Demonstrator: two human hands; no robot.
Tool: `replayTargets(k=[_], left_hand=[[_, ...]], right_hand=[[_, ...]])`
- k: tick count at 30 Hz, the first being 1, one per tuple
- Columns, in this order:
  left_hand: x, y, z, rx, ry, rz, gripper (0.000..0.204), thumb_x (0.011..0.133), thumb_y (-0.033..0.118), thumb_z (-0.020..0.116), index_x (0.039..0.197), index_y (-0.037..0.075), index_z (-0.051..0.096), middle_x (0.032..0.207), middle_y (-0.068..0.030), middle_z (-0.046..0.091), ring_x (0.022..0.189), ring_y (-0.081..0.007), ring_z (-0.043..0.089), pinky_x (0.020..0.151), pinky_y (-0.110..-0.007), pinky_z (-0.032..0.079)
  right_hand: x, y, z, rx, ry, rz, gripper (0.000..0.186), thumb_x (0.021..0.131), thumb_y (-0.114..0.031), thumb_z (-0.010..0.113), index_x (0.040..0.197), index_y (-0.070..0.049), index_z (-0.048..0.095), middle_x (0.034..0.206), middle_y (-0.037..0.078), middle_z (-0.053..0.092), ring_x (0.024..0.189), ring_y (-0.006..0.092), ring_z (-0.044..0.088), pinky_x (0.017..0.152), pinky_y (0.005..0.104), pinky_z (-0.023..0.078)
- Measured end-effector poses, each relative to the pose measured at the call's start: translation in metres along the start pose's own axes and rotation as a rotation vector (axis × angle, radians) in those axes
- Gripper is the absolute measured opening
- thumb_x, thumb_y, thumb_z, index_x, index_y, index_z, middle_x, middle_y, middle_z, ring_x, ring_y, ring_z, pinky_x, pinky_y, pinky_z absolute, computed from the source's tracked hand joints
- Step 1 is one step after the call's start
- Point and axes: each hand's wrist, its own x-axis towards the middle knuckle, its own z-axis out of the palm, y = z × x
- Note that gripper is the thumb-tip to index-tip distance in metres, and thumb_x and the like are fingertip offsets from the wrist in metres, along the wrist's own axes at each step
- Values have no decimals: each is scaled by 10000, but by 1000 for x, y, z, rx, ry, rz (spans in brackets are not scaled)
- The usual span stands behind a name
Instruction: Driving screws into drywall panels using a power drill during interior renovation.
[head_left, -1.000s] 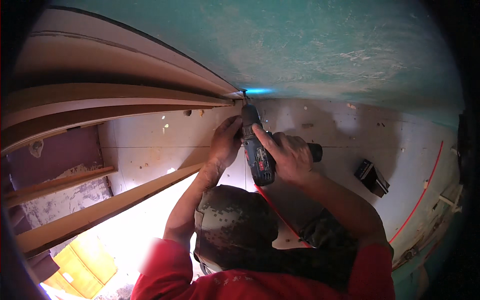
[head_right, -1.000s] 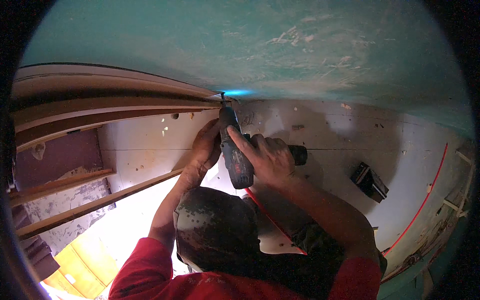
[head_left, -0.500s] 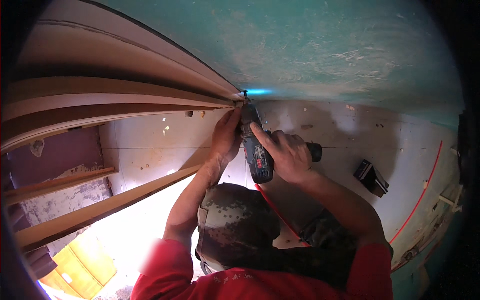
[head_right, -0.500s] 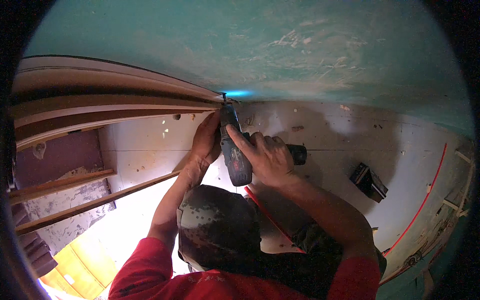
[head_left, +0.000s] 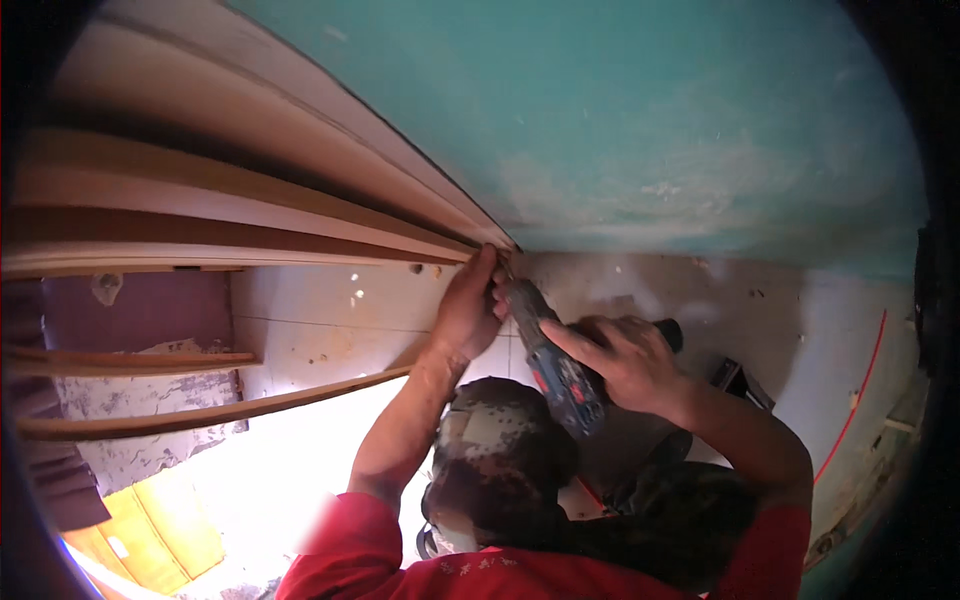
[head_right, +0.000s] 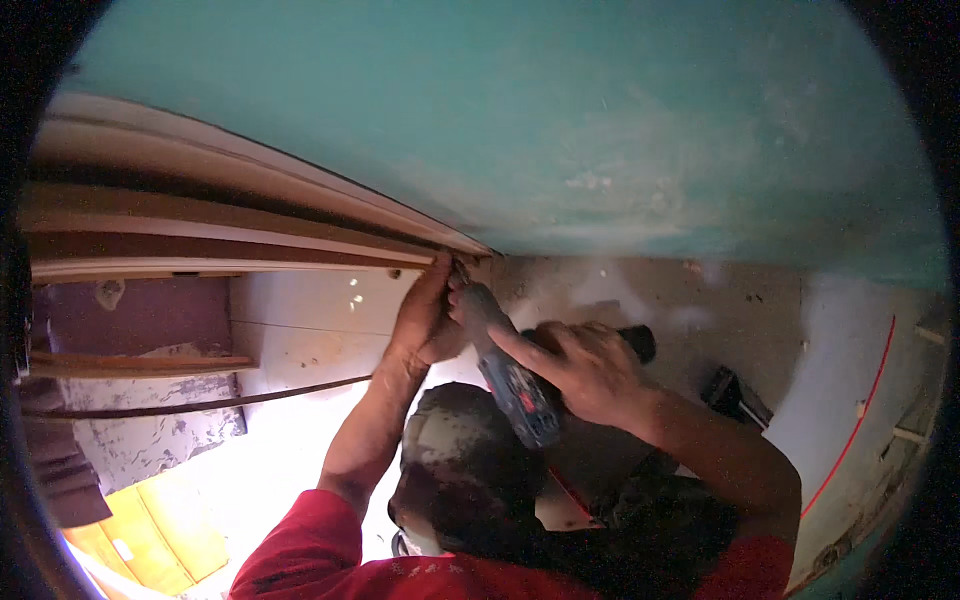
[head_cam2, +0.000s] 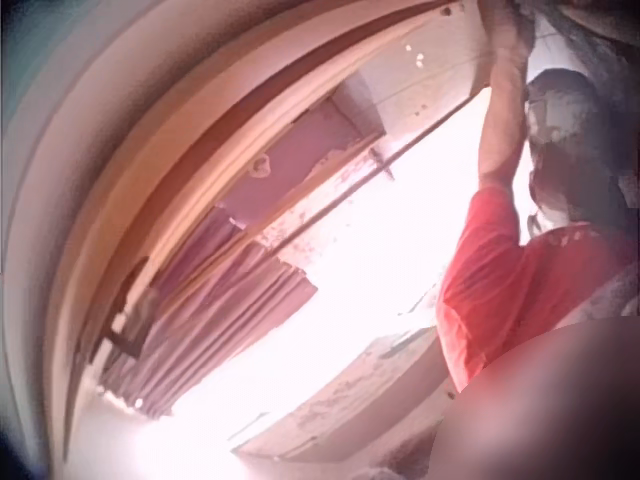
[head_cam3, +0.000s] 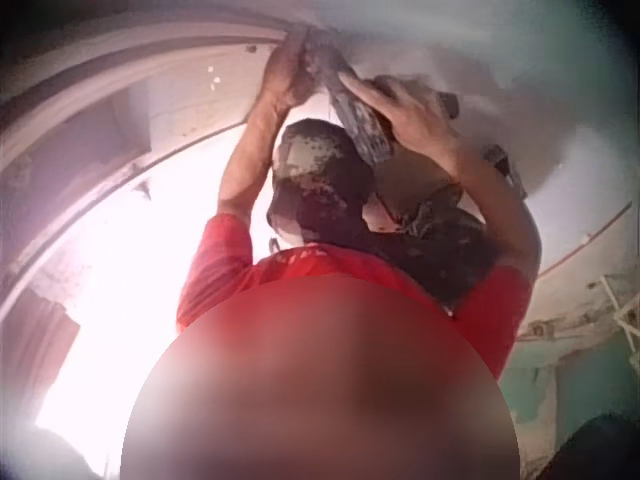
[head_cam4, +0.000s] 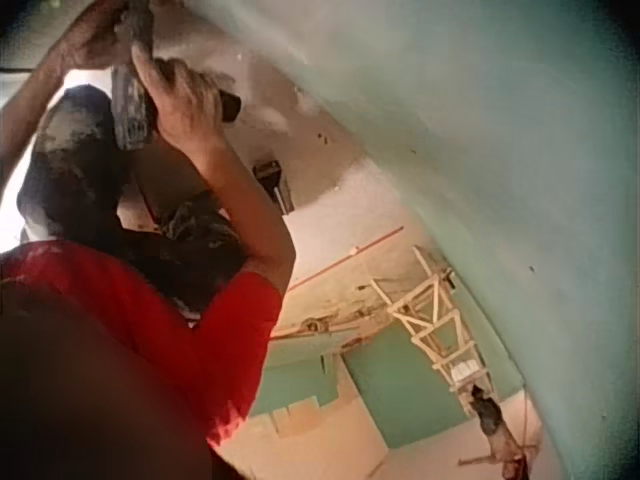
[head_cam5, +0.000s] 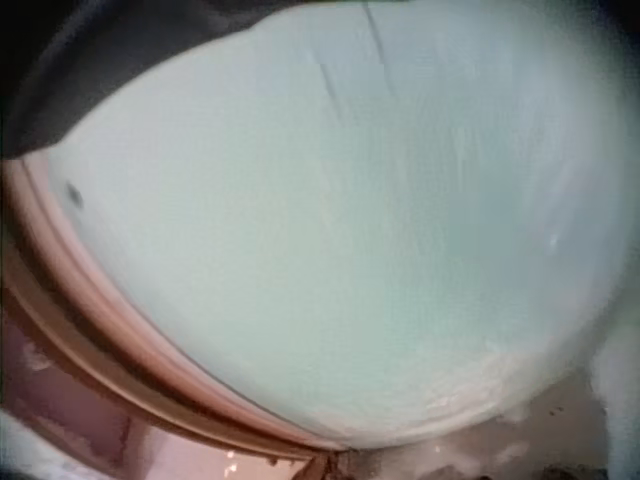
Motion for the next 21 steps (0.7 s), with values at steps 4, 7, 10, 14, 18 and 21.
replayTargets(k=[4,7,10,14,18,21], left_hand=[[-31,8,38,65,-66,34,175,963,278,543,935,107,566,675,51,478,536,-60,406,471,-204,326],[-56,20,61,191,-120,24,203,962,262,545,937,62,571,657,36,479,538,-60,392,473,-201,319],[-69,31,61,153,-147,-46,211,968,265,533,930,61,575,652,31,482,542,-62,399,472,-198,314],[-71,34,87,217,-49,58,223,978,266,513,950,60,594,652,23,484,543,-78,414,485,-215,333],[-66,36,107,387,-1,210,249,983,283,496,1014,68,619,682,24,488,586,-84,456,543,-227,377],[-57,40,94,441,-5,232,261,977,297,501,1027,72,623,710,26,495,620,-81,472,570,-222,385]], right_hand=[[5,-27,-57,39,-43,-27,667,714,-71,621,1357,-160,466,904,88,617,744,273,623,641,389,512],[9,-41,-88,9,-118,-19,691,707,-83,637,1367,-162,448,934,91,625,755,289,635,647,401,514],[12,-66,-99,13,-118,18,684,711,-102,650,1363,-158,449,959,86,627,786,298,641,669,412,513],[16,-98,-74,-57,109,142,678,718,-132,660,1362,-150,446,998,84,623,871,300,632,744,424,499],[14,-102,-44,-213,145,232,720,714,-152,663,1389,-142,410,975,109,612,890,299,603,782,423,479],[24,-106,-40,-197,151,266,722,708,-148,665,1386,-138,414,937,111,605,833,297,603,755,420,483]])
